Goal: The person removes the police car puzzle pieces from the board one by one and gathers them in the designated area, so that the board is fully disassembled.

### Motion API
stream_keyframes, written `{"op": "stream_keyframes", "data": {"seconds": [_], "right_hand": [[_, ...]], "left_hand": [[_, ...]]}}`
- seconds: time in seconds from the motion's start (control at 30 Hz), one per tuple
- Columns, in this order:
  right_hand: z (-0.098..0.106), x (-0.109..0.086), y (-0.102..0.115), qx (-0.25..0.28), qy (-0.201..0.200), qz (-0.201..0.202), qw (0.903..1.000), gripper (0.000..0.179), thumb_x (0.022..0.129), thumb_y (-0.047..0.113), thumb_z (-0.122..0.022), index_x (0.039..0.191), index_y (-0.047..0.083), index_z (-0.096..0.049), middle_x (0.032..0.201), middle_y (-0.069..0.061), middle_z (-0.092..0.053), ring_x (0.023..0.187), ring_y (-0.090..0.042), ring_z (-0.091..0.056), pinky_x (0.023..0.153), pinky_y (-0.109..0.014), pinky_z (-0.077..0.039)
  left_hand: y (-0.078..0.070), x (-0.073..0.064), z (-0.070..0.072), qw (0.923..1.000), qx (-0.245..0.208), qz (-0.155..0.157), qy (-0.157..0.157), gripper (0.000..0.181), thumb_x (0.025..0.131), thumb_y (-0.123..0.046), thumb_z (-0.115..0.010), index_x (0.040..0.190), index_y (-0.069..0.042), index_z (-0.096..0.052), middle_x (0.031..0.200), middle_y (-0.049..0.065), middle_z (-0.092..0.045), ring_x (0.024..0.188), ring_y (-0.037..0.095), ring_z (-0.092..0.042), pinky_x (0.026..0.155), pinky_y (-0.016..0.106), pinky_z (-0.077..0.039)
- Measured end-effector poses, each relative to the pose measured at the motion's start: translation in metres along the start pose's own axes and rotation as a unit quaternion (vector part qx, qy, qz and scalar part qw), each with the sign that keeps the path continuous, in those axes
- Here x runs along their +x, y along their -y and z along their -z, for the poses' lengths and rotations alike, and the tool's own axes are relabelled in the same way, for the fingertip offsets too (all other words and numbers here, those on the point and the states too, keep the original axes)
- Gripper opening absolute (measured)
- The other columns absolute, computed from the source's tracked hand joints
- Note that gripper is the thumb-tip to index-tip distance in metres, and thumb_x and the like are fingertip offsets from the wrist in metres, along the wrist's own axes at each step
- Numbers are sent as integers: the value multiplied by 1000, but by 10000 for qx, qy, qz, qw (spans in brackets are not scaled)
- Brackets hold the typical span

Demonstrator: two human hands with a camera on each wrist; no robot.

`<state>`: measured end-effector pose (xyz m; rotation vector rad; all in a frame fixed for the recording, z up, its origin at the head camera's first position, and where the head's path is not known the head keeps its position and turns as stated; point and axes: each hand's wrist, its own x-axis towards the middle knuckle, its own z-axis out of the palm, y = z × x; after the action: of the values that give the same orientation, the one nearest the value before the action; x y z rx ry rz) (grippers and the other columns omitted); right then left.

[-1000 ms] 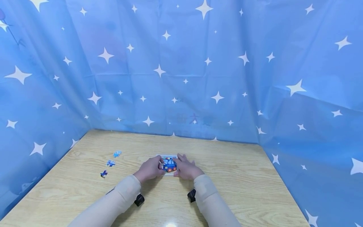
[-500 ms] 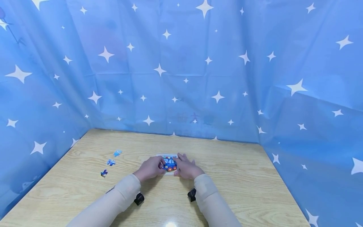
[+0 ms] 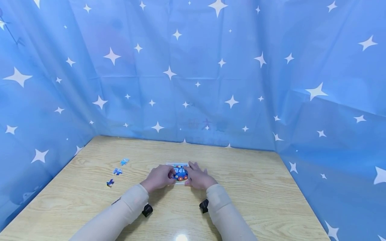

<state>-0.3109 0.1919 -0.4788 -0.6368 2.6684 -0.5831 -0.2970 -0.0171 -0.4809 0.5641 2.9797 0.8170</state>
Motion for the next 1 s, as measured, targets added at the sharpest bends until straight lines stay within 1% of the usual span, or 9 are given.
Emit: {"op": "stream_keyframes", "data": {"seconds": [0.33,0.57,0.7,0.8,0.87,0.93,1.0], "right_hand": [[0,0,0,83,-26,12,10000,71,101,27,-60,161,10,-26,169,-16,-7,154,-40,2,114,-73,-2],[-1,2,-1,69,3,-52,10000,70,101,27,-60,161,12,-26,169,-15,-6,154,-38,3,114,-73,-3],[-1,2,-1,12,24,-58,10000,69,102,28,-60,161,12,-27,169,-15,-6,154,-38,2,114,-73,-4],[0,2,0,-22,44,-48,10000,70,102,28,-59,161,13,-26,169,-15,-6,154,-38,3,114,-73,-4],[0,2,0,-15,38,-43,10000,70,101,28,-60,161,12,-26,169,-15,-6,154,-38,3,114,-73,-4],[0,2,0,-43,30,-55,10000,70,101,29,-60,161,12,-26,169,-15,-7,154,-38,2,114,-73,-4],[0,2,0,-72,15,-67,10000,71,101,29,-60,161,12,-27,169,-15,-7,154,-38,2,115,-72,-4]], "left_hand": [[3,0,1,9999,-12,-134,28,22,81,-20,-84,85,-13,-64,75,-7,-58,70,12,-52,68,38,-44],[1,1,6,9998,-50,-8,208,27,81,-22,-86,89,-13,-62,76,-6,-56,71,12,-51,68,36,-42],[4,5,10,9989,-240,38,403,33,80,-24,-88,95,-10,-62,77,-4,-57,69,13,-51,66,33,-43],[6,10,14,9972,-486,229,521,35,83,-30,-85,101,-8,-63,80,-2,-59,69,15,-52,64,32,-43],[7,15,17,9966,-562,366,485,34,88,-32,-80,105,-8,-65,83,-1,-62,71,16,-54,64,32,-44],[9,20,19,9967,-474,507,415,32,92,-35,-75,107,-8,-65,88,0,-65,74,16,-56,66,33,-46],[12,24,18,9973,-279,603,317,31,94,-35,-73,108,-7,-67,92,1,-67,77,17,-58,69,34,-48]]}}
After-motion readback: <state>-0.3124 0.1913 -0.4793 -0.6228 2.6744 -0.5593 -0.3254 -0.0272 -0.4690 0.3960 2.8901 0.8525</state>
